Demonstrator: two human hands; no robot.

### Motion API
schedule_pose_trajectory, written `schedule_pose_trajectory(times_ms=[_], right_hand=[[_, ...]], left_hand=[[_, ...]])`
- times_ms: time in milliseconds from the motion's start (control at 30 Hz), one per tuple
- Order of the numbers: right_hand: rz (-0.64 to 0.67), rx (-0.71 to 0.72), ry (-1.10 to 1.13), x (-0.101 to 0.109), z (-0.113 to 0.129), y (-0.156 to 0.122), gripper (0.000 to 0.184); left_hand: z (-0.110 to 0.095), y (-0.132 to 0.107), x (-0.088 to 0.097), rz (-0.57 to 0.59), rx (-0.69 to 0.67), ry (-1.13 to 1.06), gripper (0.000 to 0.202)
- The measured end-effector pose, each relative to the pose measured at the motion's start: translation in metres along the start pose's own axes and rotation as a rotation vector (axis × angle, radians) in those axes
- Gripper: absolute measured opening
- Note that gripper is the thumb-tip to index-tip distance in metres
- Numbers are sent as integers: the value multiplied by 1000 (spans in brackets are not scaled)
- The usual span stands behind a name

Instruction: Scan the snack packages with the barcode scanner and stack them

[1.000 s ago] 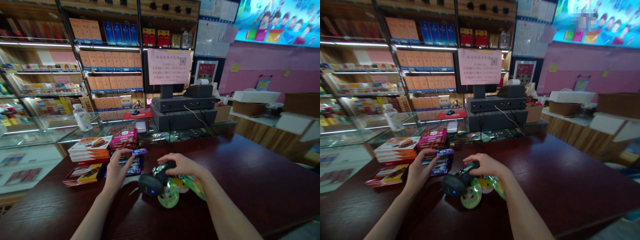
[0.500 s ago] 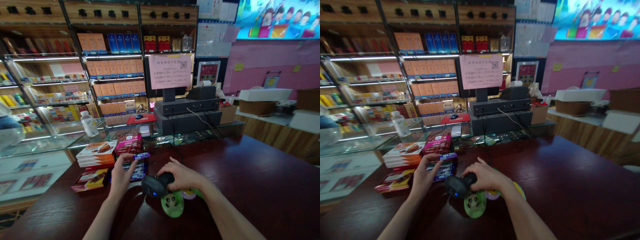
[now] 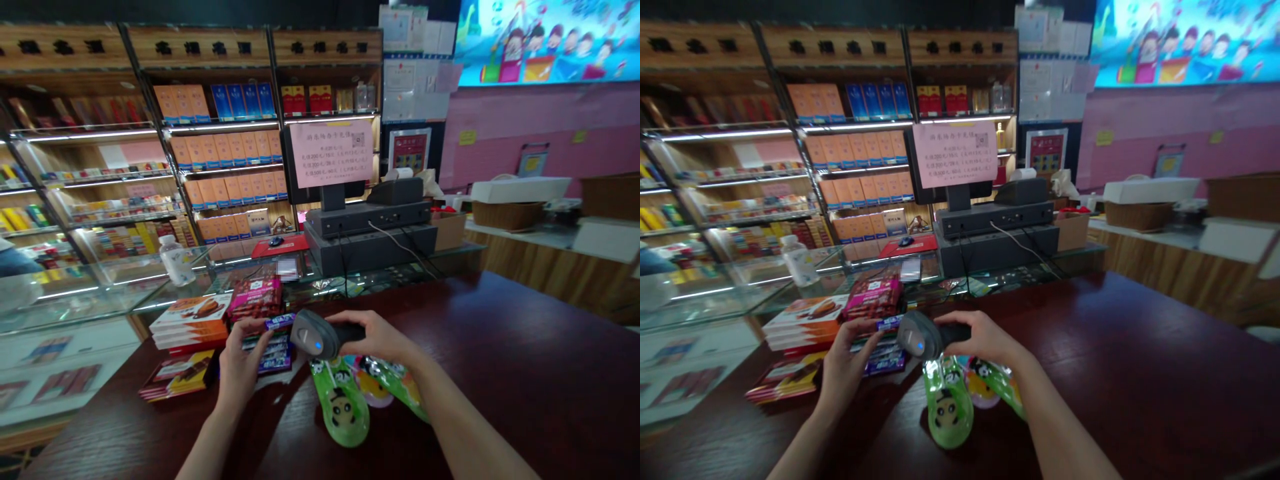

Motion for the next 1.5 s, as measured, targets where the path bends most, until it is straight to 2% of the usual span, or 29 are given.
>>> schedule_pose_trajectory(times_ms=[267, 633, 800, 933, 1033, 1300, 1500], right_hand=[[41, 19, 70, 3, -7, -1, 72], [32, -25, -19, 0, 3, -1, 53], [44, -25, -13, 3, -2, -2, 58], [103, -87, -49, 4, -11, -2, 67], [134, -101, -105, 5, -21, -2, 66], [96, -154, -146, 19, -40, -5, 63], [-41, -140, -184, 34, -56, -7, 58]], left_hand=[[-2, 0, 0, -27, 21, -21, 41], [0, -1, -2, -32, 74, -55, 35], [0, 0, -3, -40, 38, -72, 37], [6, 0, -2, -45, 31, -56, 38], [10, 1, -1, -21, 16, -32, 37], [5, 0, 0, -27, 45, 15, 40], [6, 1, -1, -35, 12, -25, 42]])
Point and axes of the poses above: each hand's wrist, its own y-axis towards the middle knuckle, its own x-axis out of the back of the hand, z = x × y, the point moved 2 cm from there along y, towards the middle knuckle, and after that the axes turned 1 degree about -y, right-handed, at the moved point
